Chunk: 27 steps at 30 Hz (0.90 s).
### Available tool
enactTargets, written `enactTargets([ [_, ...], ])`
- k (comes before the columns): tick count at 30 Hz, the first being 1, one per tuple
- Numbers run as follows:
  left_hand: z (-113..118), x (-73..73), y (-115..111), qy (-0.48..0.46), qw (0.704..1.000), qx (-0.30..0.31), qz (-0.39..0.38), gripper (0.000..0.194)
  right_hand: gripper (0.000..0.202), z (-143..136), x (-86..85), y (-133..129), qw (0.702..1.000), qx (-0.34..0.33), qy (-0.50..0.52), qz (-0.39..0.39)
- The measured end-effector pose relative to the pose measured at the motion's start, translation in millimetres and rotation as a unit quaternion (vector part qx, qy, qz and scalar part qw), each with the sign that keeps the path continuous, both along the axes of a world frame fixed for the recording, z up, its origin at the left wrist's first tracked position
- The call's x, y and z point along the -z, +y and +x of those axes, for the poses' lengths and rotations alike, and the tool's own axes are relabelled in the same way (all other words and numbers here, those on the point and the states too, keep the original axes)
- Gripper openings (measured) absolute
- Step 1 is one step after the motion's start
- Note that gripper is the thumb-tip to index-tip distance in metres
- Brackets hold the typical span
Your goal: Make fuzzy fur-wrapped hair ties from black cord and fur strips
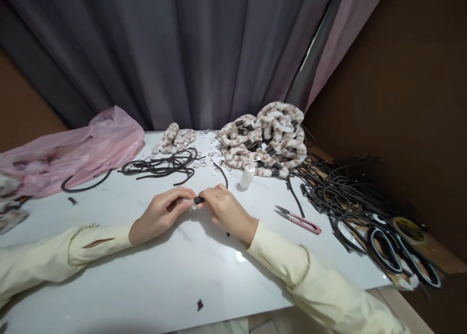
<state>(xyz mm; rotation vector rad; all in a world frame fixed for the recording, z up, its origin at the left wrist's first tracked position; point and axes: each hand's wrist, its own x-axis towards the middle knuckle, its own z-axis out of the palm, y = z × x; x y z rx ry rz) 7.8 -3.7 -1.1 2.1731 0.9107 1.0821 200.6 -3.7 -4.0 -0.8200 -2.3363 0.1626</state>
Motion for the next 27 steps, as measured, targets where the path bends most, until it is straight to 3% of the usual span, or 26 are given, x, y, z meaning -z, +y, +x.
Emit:
enactTargets([
  [5,-1.5,-5.6,-3.2,-0.073,0.972,-0.018,-0.221,0.021,0.022,-0.9,0.8,-2.5,0.999,-0.003,-0.031,0.019],
  [12,0.3,-8.8,-2.9,-0.166,0.903,-0.009,-0.396,0.029,0.016,-6.3,7.8,-3.5,1.0,0.009,-0.01,-0.01],
  [15,-0.8,-9.2,-3.9,-0.163,0.895,0.0,-0.414,0.031,0.014,-6.1,10.7,-4.4,0.999,0.013,0.016,-0.046],
  [20,-4.0,-5.9,-5.1,-0.162,0.909,0.012,-0.384,0.027,0.03,-1.6,11.1,0.9,0.993,-0.007,0.035,-0.114],
  [23,-4.4,-3.2,-3.9,-0.165,0.906,0.014,-0.388,0.028,0.024,0.6,9.7,5.0,0.999,0.006,-0.002,-0.052],
  [27,-4.5,-1.3,0.2,-0.166,0.893,0.029,-0.417,0.035,0.014,1.3,8.3,4.6,0.994,0.07,-0.073,0.049],
])
